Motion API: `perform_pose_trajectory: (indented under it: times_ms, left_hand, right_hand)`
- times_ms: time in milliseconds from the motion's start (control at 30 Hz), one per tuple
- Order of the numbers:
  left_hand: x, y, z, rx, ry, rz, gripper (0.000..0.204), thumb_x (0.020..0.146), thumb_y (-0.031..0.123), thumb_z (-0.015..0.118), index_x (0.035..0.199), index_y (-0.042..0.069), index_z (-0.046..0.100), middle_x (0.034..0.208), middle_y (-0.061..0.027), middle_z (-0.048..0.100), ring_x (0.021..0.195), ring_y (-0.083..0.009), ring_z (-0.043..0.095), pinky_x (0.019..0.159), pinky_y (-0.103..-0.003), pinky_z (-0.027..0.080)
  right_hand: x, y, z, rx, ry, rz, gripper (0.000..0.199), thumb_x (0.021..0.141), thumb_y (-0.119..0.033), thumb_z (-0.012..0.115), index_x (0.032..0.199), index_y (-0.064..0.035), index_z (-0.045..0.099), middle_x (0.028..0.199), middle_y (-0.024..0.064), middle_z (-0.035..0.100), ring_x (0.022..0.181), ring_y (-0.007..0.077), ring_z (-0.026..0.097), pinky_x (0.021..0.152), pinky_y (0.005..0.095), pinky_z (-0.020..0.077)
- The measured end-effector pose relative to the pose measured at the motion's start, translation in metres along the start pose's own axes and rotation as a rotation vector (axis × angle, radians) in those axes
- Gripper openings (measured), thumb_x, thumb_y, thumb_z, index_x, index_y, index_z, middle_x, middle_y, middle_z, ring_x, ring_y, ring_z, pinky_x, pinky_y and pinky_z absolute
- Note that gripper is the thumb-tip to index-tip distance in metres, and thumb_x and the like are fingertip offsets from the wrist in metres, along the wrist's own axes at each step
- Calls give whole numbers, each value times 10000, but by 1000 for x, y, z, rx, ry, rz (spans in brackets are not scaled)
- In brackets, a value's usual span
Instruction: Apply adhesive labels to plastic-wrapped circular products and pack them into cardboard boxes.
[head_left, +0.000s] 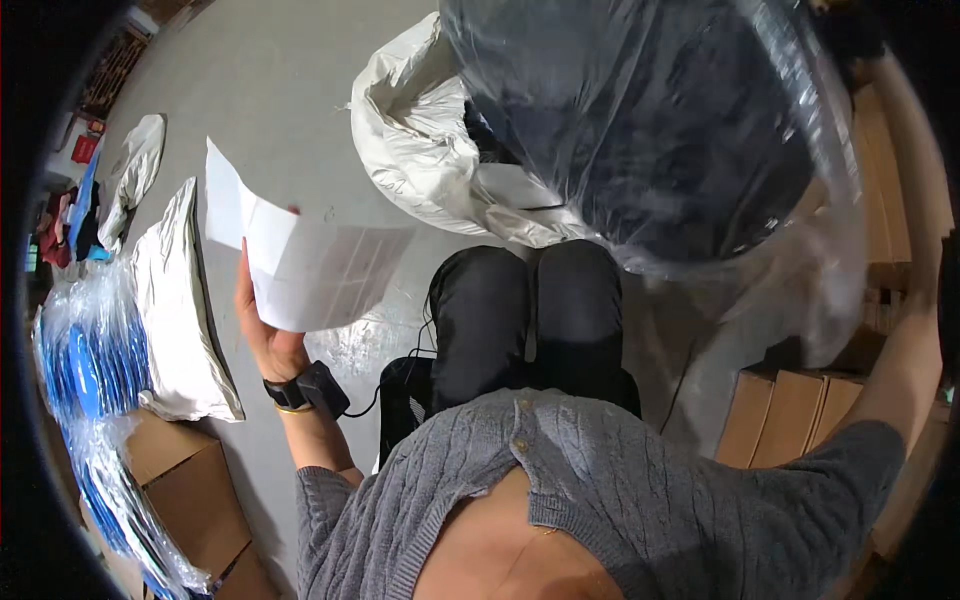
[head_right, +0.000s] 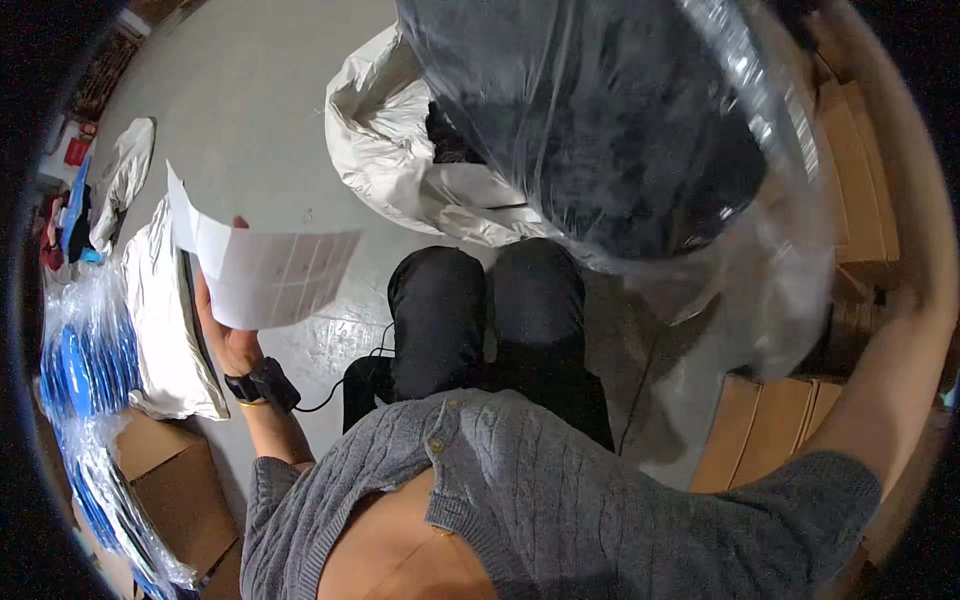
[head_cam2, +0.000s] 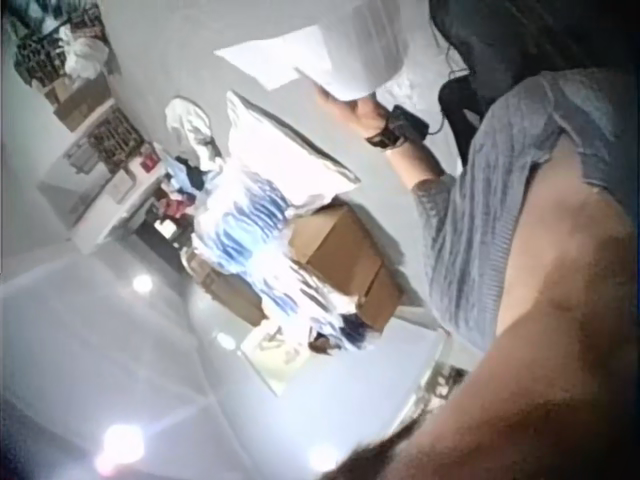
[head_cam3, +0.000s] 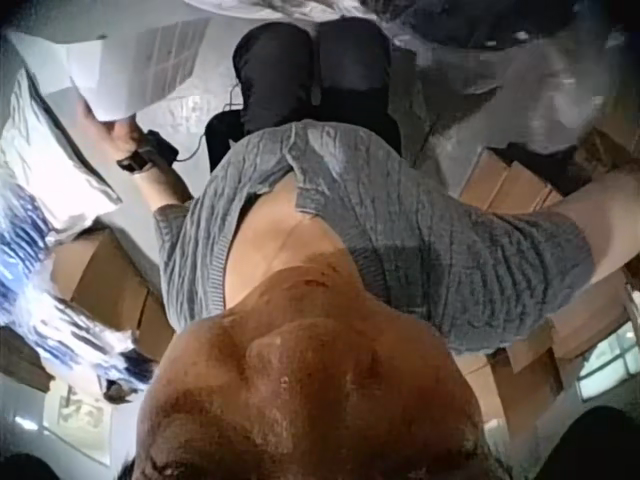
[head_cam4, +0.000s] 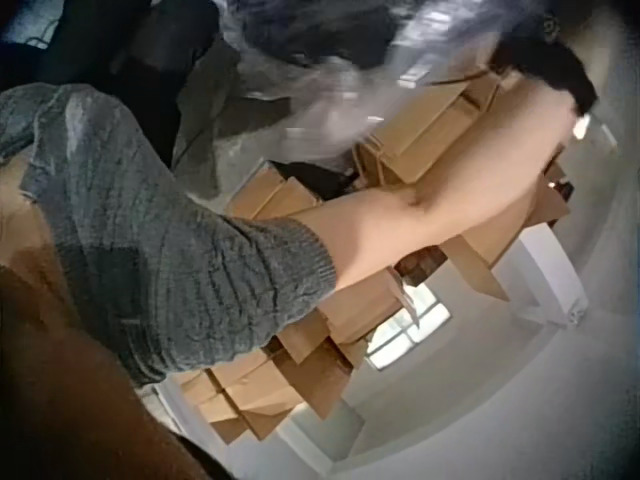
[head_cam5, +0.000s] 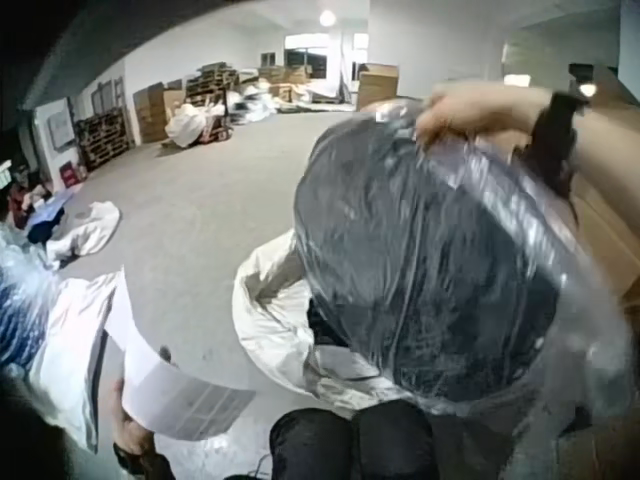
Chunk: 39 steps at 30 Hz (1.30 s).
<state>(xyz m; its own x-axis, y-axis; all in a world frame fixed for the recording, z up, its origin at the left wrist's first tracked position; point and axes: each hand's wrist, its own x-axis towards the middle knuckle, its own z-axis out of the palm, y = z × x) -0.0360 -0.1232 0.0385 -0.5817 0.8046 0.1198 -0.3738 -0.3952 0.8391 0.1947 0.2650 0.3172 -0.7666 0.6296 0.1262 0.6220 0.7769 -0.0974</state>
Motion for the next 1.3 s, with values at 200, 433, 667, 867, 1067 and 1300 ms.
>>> perform_pose_trajectory:
  times_ms: [200, 433, 667, 867, 1067, 1300]
  left_hand:
    - [13, 0, 7, -386, 278, -181, 526, 945, 337, 477, 1350, 29, 344, 1282, -166, 486, 1199, -238, 464, 1013, -421, 377]
    - [-75, -46, -164, -165, 166, -641, 458, 932, 392, 481, 1199, 21, 505, 1061, -105, 604, 921, -227, 626, 743, -347, 555]
    - [-42, -54, -131, -133, 135, -1004, 413, 979, 327, 388, 1217, 15, 516, 1104, -113, 618, 949, -197, 615, 827, -353, 514]
    - [-30, -73, -67, 165, 320, -795, 346, 982, 257, 396, 1178, 5, 529, 1044, -94, 625, 909, -172, 612, 802, -280, 512]
    - [-26, -66, -89, 132, 289, -569, 395, 958, 344, 405, 1169, 37, 539, 969, -67, 629, 830, -167, 613, 724, -291, 516]
    - [2, -23, -69, 176, 289, -264, 436, 962, 400, 405, 1192, 49, 524, 969, -66, 628, 837, -174, 615, 729, -300, 522]
  right_hand:
    - [-77, -76, 95, 593, -653, -268, 463, 852, -424, 597, 1154, -76, 548, 953, 28, 609, 862, 113, 597, 708, 260, 495]
    - [-80, 72, 219, 333, -810, 127, 578, 859, -518, 545, 1227, -74, 505, 1064, 39, 591, 901, 140, 570, 721, 273, 478]
    - [-143, 125, 378, 1376, -698, 705, 631, 807, -465, 647, 1204, 6, 513, 1144, 127, 569, 1024, 194, 538, 864, 271, 423]
    - [-179, 121, 404, 1428, -183, 557, 383, 812, -151, 689, 1122, 25, 549, 959, 55, 640, 848, 126, 595, 758, 242, 464]
    - [-206, 95, 320, 1306, 233, 279, 413, 822, -84, 662, 1181, 49, 508, 1066, 77, 614, 920, 107, 567, 805, 240, 449]
    - [-242, 83, 265, 1180, 628, 144, 436, 808, -43, 658, 1203, 37, 492, 1095, 66, 594, 982, 120, 543, 875, 262, 421]
